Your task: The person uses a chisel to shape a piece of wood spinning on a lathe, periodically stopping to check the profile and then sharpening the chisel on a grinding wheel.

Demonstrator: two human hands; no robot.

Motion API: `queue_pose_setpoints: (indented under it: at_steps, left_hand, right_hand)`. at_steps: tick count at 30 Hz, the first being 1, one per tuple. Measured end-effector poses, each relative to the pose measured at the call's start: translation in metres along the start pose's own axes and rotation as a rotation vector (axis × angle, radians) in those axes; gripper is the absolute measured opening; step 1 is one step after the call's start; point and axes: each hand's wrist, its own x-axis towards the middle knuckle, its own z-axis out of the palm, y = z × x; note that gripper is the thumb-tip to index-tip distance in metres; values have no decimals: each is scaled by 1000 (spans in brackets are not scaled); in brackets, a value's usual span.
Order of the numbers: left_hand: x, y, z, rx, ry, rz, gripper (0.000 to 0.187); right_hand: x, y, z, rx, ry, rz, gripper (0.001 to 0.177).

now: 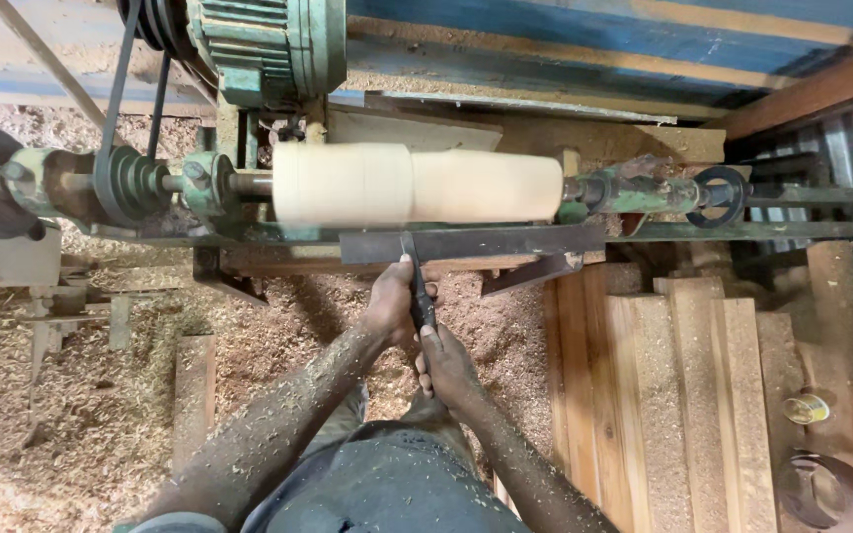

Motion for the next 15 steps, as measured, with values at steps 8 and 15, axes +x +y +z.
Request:
queue_pose_setpoints:
  at_steps: [8,15]
  left_hand:
    - [3,-2,6,5,89,19,43]
    - [7,5,8,35,123,-18,48]
  right_hand:
    - [0,-16,-11,-75,-43,38,37]
    - [3,-18,-2,2,-11,54,38]
